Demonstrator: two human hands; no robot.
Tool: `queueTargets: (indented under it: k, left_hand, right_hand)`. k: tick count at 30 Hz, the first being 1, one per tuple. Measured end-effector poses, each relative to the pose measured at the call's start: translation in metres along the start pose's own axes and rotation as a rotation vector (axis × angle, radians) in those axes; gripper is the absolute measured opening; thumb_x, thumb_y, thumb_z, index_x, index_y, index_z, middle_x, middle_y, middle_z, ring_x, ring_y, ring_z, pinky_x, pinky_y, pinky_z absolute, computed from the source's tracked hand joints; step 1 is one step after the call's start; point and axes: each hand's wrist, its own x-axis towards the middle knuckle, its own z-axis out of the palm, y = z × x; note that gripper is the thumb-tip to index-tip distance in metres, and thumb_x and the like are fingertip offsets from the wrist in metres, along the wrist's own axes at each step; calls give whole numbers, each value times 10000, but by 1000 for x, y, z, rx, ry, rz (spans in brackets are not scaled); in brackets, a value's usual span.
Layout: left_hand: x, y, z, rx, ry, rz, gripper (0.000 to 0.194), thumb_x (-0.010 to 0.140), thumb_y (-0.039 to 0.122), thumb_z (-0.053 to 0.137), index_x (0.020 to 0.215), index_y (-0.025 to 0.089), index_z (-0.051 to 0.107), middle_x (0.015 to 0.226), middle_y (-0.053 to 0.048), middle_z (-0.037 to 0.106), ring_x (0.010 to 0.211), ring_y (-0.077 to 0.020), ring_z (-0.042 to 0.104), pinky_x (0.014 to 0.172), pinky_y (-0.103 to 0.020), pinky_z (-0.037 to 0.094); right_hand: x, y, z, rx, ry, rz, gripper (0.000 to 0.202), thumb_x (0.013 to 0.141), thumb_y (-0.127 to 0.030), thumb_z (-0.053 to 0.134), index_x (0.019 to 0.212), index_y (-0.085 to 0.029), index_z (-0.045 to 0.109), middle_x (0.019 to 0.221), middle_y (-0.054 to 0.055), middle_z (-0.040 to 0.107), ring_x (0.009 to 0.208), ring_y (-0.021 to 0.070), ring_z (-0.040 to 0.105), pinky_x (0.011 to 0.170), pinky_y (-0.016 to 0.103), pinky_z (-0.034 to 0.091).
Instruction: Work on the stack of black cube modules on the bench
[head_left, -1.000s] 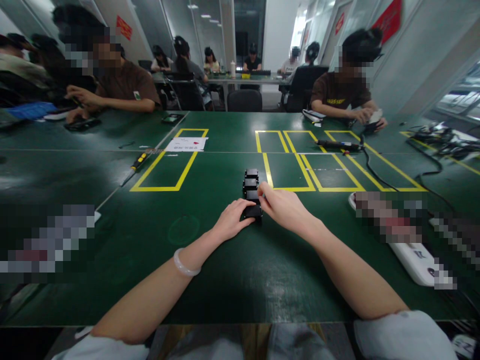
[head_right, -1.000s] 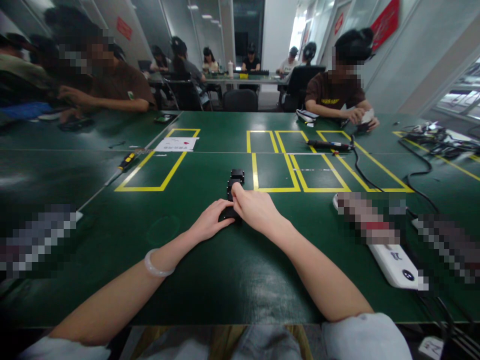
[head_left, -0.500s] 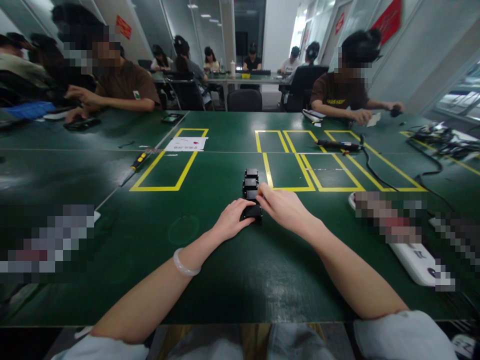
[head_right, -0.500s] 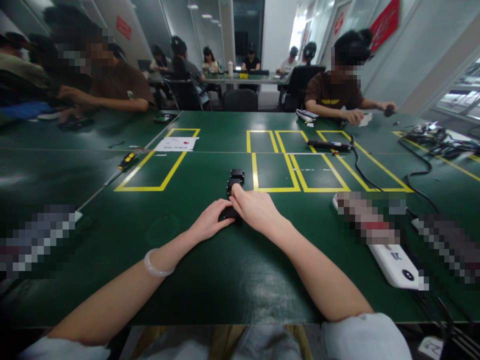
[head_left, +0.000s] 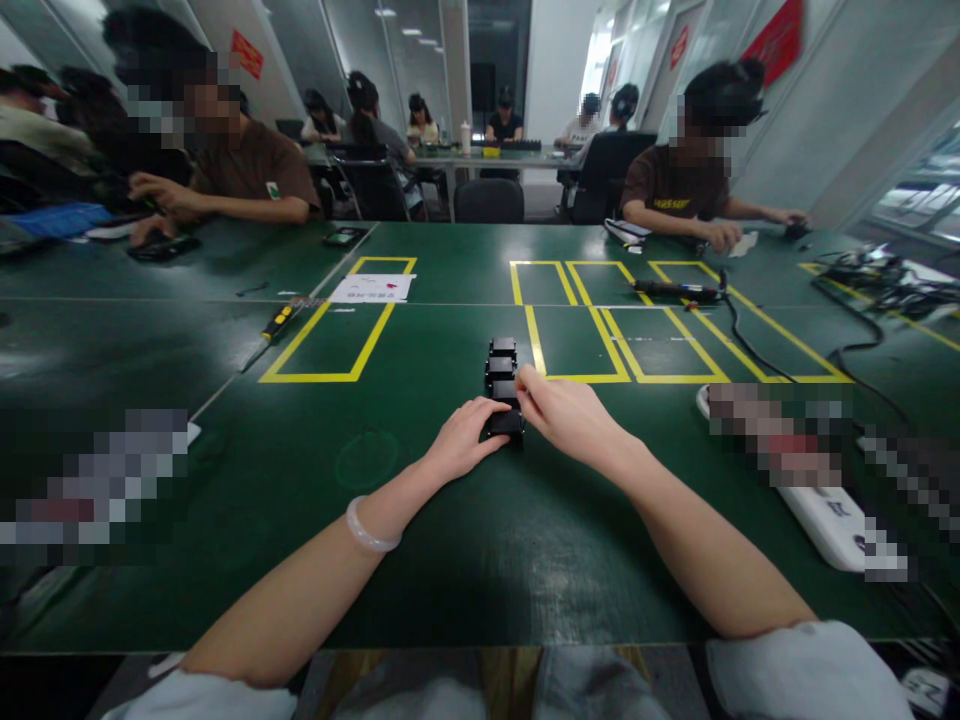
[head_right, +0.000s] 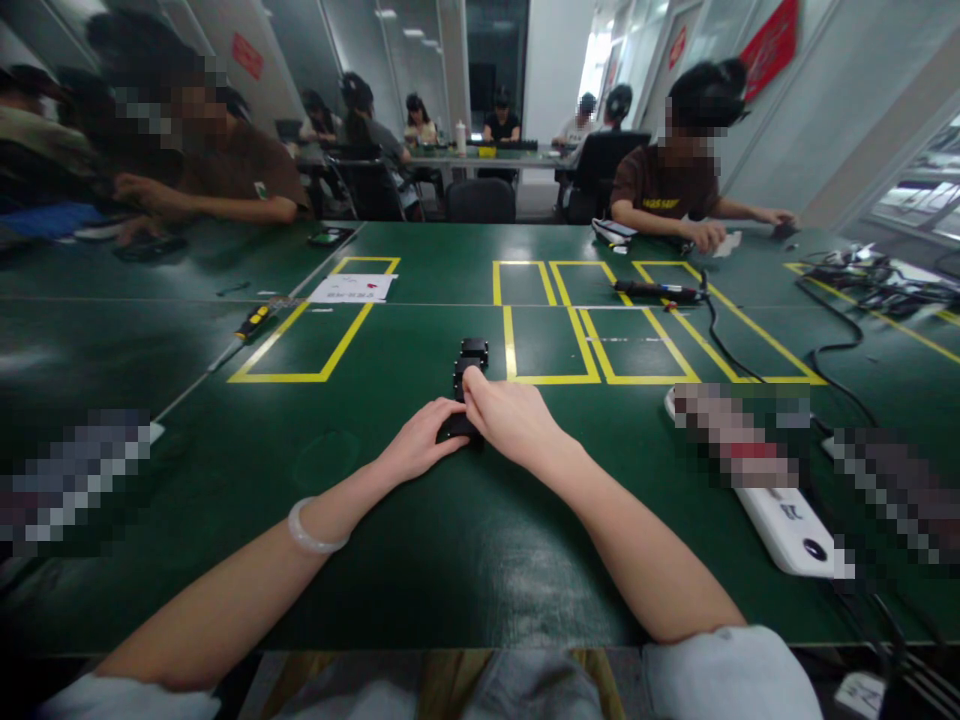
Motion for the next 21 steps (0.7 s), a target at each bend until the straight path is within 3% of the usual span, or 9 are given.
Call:
queueTargets:
  k: [12,21]
  left_hand:
    - [0,-1,2,7,13,-1,335,839,299,605,1154,225,519,1129,-59,560,1031,-246,533,907,-402,437]
    - [0,1,-1,5,-5,7,332,850,303,595,1161,216,516,1152,-71,551,1044,-251,527,906,-398,435]
  right_hand:
    - [1,1,2,13,21,-39,268,975,-393,288,968,-198,471,781,32,664,670,160,606,539,236,249]
    - [-1,-1,1,19,21,-11,219,964,-285,276,1022,-181,460,782,34,666,625,140,584,539,239,246]
